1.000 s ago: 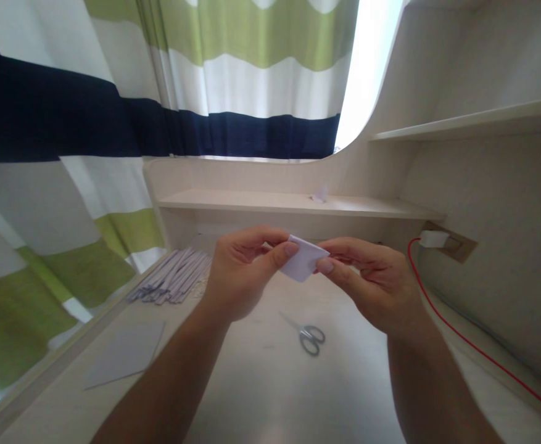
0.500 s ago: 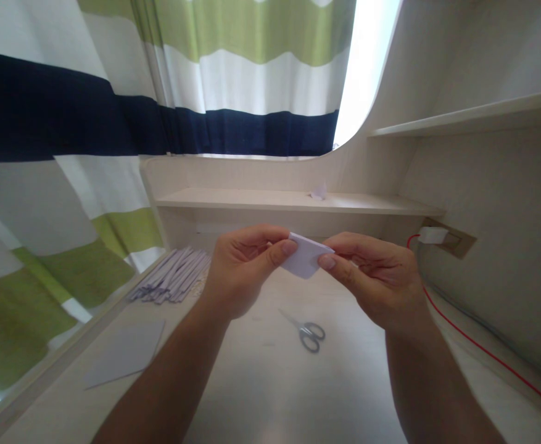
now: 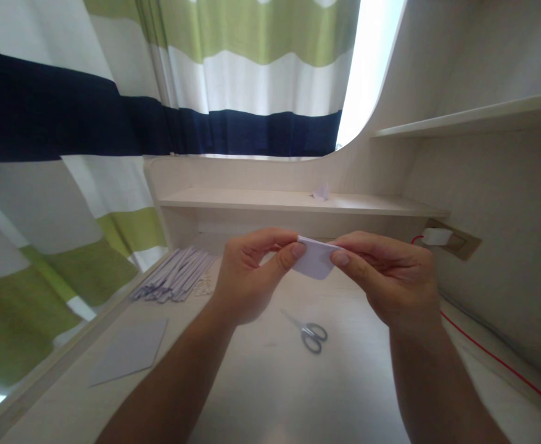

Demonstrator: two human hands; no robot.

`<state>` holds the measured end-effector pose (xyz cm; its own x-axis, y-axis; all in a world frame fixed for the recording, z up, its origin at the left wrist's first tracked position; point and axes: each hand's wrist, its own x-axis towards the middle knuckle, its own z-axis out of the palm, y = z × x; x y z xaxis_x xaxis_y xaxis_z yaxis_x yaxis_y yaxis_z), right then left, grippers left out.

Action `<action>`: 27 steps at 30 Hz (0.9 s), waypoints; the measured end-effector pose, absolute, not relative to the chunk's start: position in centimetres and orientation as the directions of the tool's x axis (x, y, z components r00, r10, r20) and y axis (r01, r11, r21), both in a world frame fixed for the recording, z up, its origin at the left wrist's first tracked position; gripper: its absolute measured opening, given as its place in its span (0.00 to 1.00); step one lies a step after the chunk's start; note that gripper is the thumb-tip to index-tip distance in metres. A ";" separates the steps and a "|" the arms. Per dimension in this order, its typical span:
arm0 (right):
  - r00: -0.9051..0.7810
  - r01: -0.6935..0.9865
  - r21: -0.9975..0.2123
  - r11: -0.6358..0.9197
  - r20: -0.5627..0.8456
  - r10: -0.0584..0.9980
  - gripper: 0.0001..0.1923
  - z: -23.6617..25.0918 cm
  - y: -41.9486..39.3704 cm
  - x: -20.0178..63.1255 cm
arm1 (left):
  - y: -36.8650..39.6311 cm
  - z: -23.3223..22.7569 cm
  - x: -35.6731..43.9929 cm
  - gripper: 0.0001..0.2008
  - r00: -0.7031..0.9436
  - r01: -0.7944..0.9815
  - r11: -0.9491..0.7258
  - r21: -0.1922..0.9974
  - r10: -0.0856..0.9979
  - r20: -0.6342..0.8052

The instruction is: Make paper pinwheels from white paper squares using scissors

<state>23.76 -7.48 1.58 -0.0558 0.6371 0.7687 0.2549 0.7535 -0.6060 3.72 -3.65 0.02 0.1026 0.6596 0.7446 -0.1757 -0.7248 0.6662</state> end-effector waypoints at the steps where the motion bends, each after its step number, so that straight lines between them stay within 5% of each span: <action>1: -0.050 0.269 -0.595 0.758 0.777 0.628 0.05 1.6 -7.5 23.7 | -3.7 0.0 3.7 0.05 0.101 -0.150 -0.737 0.659 0.652 0.752; 13: -0.106 0.172 -0.614 0.770 0.766 0.634 0.04 1.8 -7.6 23.8 | -3.7 0.2 3.8 0.06 0.131 -0.225 -0.638 0.736 0.729 0.672; 27: -0.064 0.257 -0.529 0.809 0.826 0.560 0.02 1.7 -7.8 23.6 | -3.9 0.1 3.7 0.06 0.091 -0.099 -0.735 0.671 0.665 0.741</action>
<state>23.56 -7.84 1.66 -0.0640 0.5602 0.8259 0.2575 0.8088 -0.5287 3.73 -3.87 0.05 0.0908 0.6649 0.7414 -0.0993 -0.7347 0.6711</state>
